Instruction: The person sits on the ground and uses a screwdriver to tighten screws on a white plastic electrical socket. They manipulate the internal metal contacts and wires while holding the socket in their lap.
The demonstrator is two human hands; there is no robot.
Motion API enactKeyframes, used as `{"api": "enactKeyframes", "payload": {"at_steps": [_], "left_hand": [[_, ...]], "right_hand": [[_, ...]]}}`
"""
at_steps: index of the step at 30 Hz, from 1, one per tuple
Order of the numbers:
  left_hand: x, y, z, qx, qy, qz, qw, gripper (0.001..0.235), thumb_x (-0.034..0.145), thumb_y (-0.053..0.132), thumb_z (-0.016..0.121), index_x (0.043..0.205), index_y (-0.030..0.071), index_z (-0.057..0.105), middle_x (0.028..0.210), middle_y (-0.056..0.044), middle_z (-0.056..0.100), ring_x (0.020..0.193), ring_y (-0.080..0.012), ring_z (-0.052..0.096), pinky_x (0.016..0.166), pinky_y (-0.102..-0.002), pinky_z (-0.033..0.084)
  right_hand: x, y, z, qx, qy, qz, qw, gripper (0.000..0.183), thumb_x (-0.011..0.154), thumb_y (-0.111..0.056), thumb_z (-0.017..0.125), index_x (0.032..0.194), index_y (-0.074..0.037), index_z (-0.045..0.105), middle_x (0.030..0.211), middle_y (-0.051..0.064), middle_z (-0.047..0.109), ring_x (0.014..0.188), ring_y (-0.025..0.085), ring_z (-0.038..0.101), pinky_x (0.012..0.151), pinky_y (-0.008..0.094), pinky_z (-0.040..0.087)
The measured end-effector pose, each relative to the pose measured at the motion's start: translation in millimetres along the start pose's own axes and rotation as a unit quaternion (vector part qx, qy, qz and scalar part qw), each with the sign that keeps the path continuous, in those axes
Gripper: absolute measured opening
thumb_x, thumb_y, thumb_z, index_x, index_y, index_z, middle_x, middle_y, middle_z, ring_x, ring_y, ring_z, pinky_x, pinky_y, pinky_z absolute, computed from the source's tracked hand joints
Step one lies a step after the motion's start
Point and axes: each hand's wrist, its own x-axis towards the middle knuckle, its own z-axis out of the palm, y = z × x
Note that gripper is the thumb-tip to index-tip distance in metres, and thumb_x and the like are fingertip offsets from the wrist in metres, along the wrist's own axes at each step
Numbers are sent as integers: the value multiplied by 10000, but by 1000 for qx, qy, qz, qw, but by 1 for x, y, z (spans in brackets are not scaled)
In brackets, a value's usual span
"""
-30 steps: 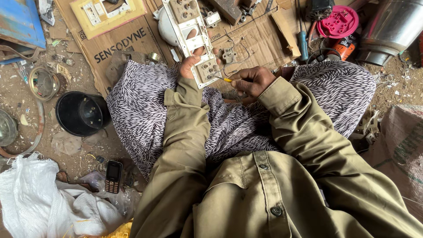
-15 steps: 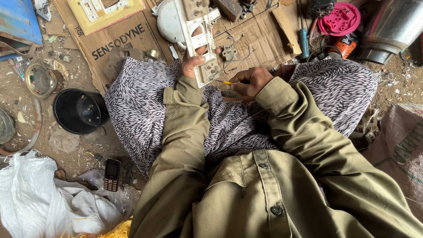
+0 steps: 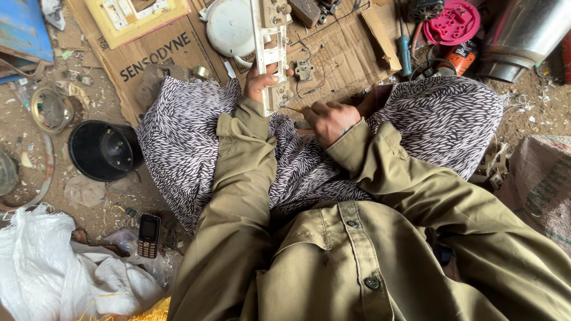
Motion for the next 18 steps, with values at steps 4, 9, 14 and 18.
{"api": "enactKeyframes", "payload": {"at_steps": [4, 9, 14, 18], "left_hand": [[-1, -4, -1, -4, 16, -8, 1000, 844, 776, 29, 552, 1598, 31, 359, 1574, -271, 478, 1094, -321, 650, 949, -407, 602], [1, -2, 1, -34, 24, -3, 999, 837, 787, -6, 516, 1607, 32, 352, 1578, -273, 456, 1099, -322, 643, 939, -388, 608], [-1, -8, -4, -52, 51, -16, 997, 818, 762, -3, 484, 1559, 93, 328, 1538, -230, 443, 1037, -319, 649, 744, -456, 611], [3, -19, -15, -7, 109, 24, 994, 843, 784, -46, 495, 1610, 63, 364, 1561, -227, 479, 1235, -291, 642, 993, -446, 606]], "right_hand": [[-7, 3, 12, -45, -21, -18, 999, 287, 911, -242, 662, 1140, -73, 698, 1012, 38, 700, 900, 196, 693, 744, 313, 564], [-6, 3, 19, -59, 25, -6, 998, 361, 890, -417, 669, 1057, -99, 704, 933, 9, 666, 869, 188, 656, 724, 330, 513], [-5, 5, 20, -144, 37, -24, 989, 225, 873, -307, 676, 1047, -164, 692, 960, -53, 636, 907, 130, 616, 805, 316, 462], [1, 12, 26, -108, 37, -37, 993, 299, 781, -422, 692, 902, -151, 659, 911, -17, 627, 918, 205, 615, 820, 375, 458]]}}
